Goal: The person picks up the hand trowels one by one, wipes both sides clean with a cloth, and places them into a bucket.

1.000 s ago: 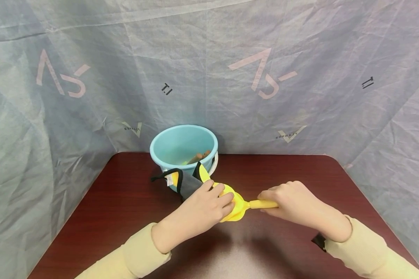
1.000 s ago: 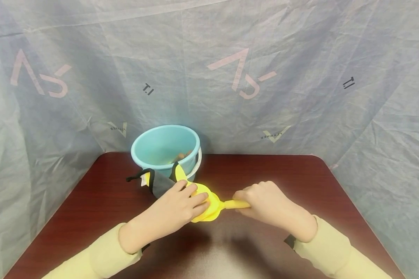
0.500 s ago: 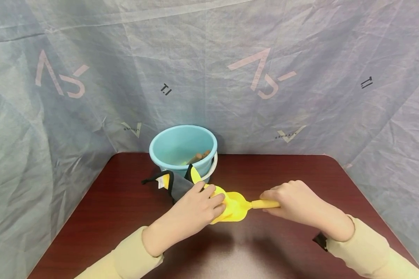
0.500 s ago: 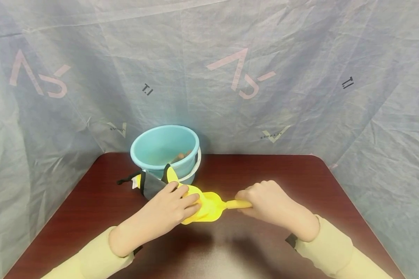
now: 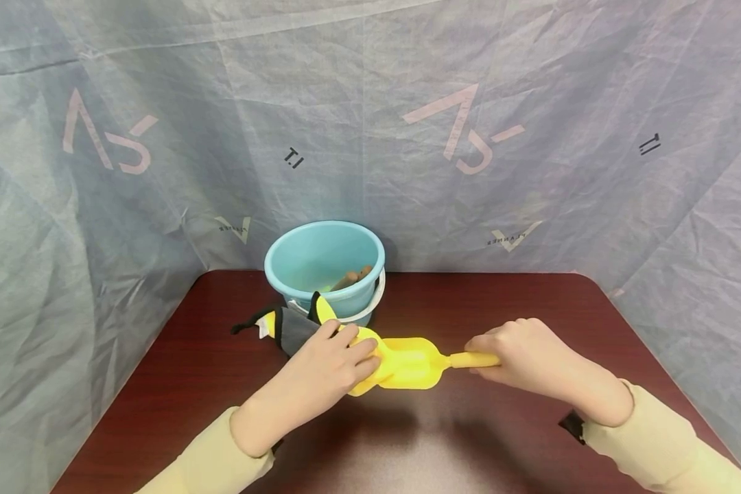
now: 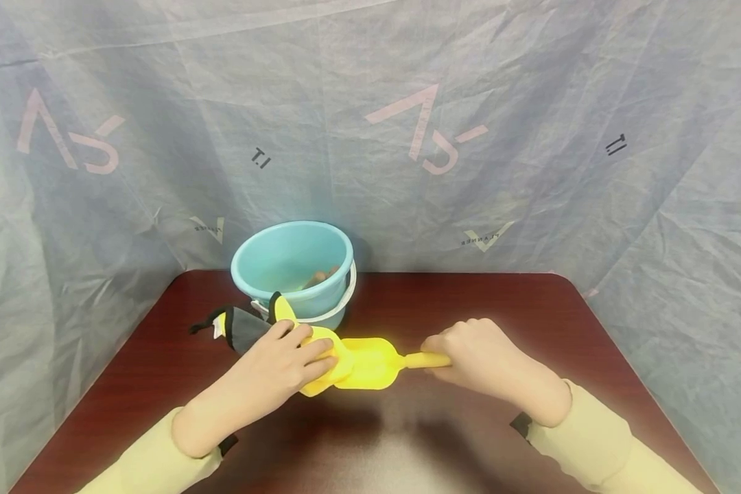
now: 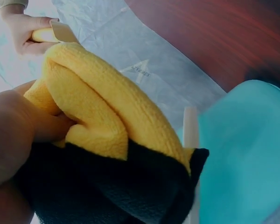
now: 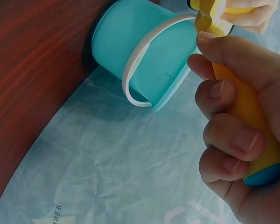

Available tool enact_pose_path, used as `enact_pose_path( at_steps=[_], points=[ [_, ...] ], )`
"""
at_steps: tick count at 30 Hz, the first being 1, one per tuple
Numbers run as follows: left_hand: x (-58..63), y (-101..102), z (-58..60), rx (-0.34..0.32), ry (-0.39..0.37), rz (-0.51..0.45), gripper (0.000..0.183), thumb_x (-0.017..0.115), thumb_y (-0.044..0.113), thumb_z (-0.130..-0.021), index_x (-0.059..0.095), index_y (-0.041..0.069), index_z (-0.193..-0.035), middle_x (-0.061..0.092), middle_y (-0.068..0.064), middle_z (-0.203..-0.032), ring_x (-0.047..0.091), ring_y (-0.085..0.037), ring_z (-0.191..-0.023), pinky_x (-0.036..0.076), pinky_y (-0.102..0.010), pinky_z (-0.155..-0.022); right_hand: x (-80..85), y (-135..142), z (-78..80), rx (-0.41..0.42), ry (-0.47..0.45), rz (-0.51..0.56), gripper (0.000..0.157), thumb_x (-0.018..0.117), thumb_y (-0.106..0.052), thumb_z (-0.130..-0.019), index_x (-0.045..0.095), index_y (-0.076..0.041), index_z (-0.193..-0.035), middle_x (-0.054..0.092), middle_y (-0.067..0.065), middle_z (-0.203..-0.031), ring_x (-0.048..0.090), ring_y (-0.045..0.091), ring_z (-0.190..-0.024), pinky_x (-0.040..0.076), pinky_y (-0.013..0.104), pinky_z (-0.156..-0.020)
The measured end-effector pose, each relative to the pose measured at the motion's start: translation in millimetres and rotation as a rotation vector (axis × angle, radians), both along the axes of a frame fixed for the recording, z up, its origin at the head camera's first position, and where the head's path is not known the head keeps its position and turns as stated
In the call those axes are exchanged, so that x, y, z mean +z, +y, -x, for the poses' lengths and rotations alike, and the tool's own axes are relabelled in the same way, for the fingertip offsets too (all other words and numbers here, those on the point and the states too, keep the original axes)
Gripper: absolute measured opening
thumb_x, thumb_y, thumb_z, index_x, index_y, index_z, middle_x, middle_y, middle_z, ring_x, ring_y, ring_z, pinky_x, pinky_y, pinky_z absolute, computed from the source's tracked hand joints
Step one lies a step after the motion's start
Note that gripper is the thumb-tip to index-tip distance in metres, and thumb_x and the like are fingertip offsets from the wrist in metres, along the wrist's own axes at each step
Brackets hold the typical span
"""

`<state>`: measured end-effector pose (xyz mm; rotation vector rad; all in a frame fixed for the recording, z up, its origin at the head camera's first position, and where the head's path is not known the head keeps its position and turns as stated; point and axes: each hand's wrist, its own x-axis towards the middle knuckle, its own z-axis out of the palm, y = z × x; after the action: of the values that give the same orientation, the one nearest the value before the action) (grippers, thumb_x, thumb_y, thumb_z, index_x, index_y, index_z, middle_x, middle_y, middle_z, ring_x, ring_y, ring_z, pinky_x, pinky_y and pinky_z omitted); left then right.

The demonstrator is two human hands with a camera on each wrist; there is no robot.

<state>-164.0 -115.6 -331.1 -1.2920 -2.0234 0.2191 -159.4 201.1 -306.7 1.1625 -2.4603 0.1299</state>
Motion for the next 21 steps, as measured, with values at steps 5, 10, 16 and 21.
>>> enact_pose_path(
  at_steps=[5, 10, 16, 21],
  points=[
    [-3.8, -9, 0.6, 0.008, -0.005, -0.012, 0.029, 0.069, 0.004, -0.072, 0.068, 0.021, -0.095, 0.056, 0.005, -0.095, 0.048, -0.02, -0.081, 0.038, -0.033, -0.072, -0.2, 1, -0.3, 0.01, 0.003, 0.0, 0.023, 0.082, -0.018, -0.061, 0.067, -0.028, -0.075, 0.048, -0.022, -0.059, 0.029, -0.005, -0.05, 0.026, 0.015, -0.043],
    [-7.9, -20, 1.4, 0.041, -0.031, -0.035, 0.032, 0.069, 0.002, -0.072, 0.068, 0.022, -0.097, 0.056, 0.004, -0.097, 0.046, -0.021, -0.081, 0.037, -0.033, -0.069, 0.0, 2, -1.3, 0.007, -0.013, 0.002, 0.023, 0.082, -0.019, -0.062, 0.067, -0.028, -0.076, 0.049, -0.023, -0.061, 0.029, -0.005, -0.05, 0.025, 0.015, -0.043],
    [-12.8, -34, -0.3, 0.079, -0.072, -0.049, 0.035, 0.065, -0.002, -0.072, 0.066, 0.02, -0.099, 0.056, 0.002, -0.101, 0.047, -0.022, -0.083, 0.036, -0.035, -0.07, -0.1, 3, -1.9, 0.022, -0.001, 0.017, 0.024, 0.082, -0.02, -0.062, 0.066, -0.03, -0.076, 0.048, -0.024, -0.061, 0.028, -0.006, -0.051, 0.025, 0.015, -0.043],
    [-15.1, -46, -3.3, 0.124, -0.087, -0.052, 0.037, 0.066, -0.003, -0.072, 0.066, 0.02, -0.101, 0.057, 0.001, -0.103, 0.05, -0.024, -0.086, 0.038, -0.036, -0.069, -2.3, 4, -2.0, 0.021, 0.016, 0.024, 0.024, 0.083, -0.021, -0.062, 0.067, -0.03, -0.077, 0.05, -0.024, -0.062, 0.029, -0.006, -0.051, 0.025, 0.015, -0.043]
  ],
)
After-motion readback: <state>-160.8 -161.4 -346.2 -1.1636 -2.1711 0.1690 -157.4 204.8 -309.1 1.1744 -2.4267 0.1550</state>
